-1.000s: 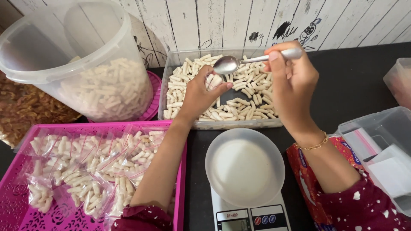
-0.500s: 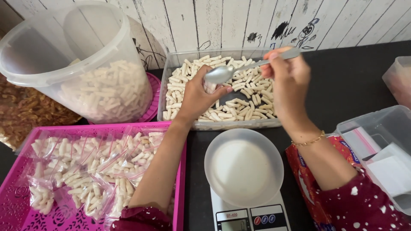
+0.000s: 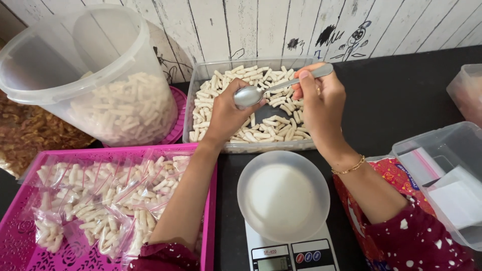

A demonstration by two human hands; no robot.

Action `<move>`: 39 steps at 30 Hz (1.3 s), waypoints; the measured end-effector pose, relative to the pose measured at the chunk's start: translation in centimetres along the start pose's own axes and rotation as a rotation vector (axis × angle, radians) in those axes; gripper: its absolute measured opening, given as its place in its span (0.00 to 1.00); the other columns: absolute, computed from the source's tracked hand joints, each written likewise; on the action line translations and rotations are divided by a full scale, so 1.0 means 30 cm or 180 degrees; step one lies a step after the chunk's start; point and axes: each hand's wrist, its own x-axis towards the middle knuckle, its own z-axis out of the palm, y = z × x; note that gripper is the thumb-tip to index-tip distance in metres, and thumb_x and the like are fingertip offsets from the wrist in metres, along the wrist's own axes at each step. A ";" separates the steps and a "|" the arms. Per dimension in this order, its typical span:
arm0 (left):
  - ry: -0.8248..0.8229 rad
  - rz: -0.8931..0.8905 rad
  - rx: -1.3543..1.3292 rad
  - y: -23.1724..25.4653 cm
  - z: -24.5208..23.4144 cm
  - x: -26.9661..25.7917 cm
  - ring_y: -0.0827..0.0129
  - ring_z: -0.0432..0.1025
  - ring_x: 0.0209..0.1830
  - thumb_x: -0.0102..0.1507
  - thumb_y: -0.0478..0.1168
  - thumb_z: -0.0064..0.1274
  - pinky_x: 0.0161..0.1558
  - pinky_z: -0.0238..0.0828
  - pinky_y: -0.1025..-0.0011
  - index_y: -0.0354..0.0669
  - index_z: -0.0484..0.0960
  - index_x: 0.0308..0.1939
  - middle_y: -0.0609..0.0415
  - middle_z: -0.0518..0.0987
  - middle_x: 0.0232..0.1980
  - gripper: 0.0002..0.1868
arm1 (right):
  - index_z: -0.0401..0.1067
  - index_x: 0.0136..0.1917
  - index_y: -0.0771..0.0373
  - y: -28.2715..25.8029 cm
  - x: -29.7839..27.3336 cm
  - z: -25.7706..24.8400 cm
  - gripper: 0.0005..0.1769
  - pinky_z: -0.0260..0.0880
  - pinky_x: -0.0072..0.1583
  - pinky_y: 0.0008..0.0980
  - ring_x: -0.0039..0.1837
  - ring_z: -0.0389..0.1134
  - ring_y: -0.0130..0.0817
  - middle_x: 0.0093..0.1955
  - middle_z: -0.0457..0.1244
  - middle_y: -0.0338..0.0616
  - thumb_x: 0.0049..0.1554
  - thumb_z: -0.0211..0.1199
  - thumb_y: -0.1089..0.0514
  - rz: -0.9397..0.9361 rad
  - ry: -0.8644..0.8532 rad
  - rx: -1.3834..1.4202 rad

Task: Packing small snacks into plastic bags and weighing them on a digital scale.

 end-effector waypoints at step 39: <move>-0.0961 0.0689 0.0421 0.163 0.026 0.003 0.70 0.77 0.33 0.58 0.45 0.64 0.43 0.75 0.69 0.63 0.71 0.64 0.63 0.85 0.41 0.31 | 0.74 0.53 0.67 0.068 0.075 -0.115 0.13 0.76 0.40 0.23 0.39 0.70 0.28 0.41 0.69 0.50 0.54 0.65 0.64 0.0750 -0.1864 0.0083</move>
